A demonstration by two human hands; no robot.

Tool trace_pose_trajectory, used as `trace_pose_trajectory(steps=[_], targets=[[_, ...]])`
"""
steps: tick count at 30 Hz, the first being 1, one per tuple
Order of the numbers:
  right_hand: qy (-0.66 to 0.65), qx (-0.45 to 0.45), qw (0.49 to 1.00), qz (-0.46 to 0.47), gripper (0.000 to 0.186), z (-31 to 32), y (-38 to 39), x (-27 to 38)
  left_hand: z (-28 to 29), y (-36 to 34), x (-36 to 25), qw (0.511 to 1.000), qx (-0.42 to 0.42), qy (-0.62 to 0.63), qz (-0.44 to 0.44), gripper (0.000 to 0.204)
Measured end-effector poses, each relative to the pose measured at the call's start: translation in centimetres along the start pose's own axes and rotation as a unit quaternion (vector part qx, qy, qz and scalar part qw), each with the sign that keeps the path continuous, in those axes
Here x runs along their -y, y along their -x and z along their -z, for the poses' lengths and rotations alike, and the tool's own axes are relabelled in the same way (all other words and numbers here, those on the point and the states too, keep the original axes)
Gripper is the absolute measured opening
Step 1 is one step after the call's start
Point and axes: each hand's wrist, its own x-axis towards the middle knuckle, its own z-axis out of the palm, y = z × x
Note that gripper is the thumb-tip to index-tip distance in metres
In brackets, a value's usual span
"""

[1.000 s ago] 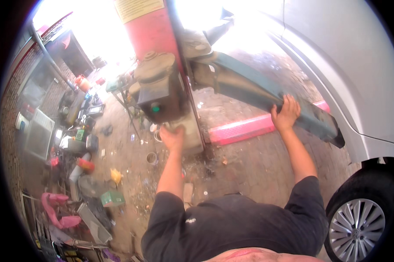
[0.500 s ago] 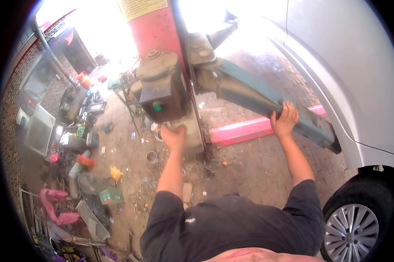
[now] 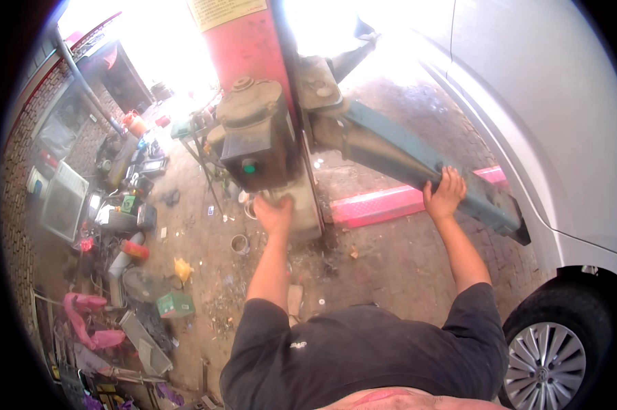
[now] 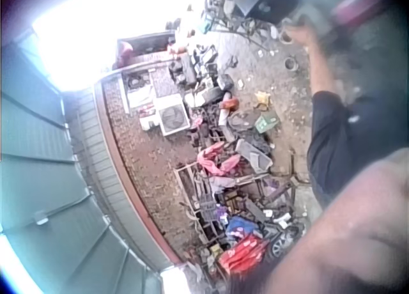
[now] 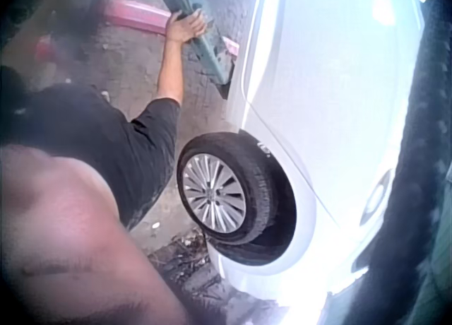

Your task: The person operates a hydraulic car lift to raise a white sedan. They then walk to the front of the vehicle, pick up a container of used oil, and pour it into the engine compartment. Finally, they use a dipstick to check the oil level.

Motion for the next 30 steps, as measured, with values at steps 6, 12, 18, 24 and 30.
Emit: trace_pose_trajectory(steps=[6, 12, 18, 24, 30], targets=[[-0.001, 0.011, 1.0, -0.004, 0.059, 0.3, 0.1, 0.0, 0.7, -0.8, -0.9, 1.0, 0.0, -0.001, -0.009, 0.074], [-0.004, 0.029, 0.999, -0.013, 0.06, 0.5, 0.0, -0.1, 1.1, -1.6, -1.6, 1.0, -0.002, -0.005, -0.012, 0.075], [-0.008, 0.044, 0.999, -0.019, 0.06, 0.7, -0.1, 0.0, 1.7, -2.3, -2.6, 1.0, 0.002, -0.003, -0.005, 0.075], [-0.012, 0.058, 0.998, -0.023, 0.061, 1.0, -0.3, -0.1, 2.8, -3.1, -4.0, 0.999, 0.036, 0.015, 0.02, 0.078], [-0.013, 0.094, 0.995, -0.033, 0.065, 1.5, -0.4, -0.1, 3.1, -3.8, -4.7, 0.999, 0.031, 0.008, 0.01, 0.079]])
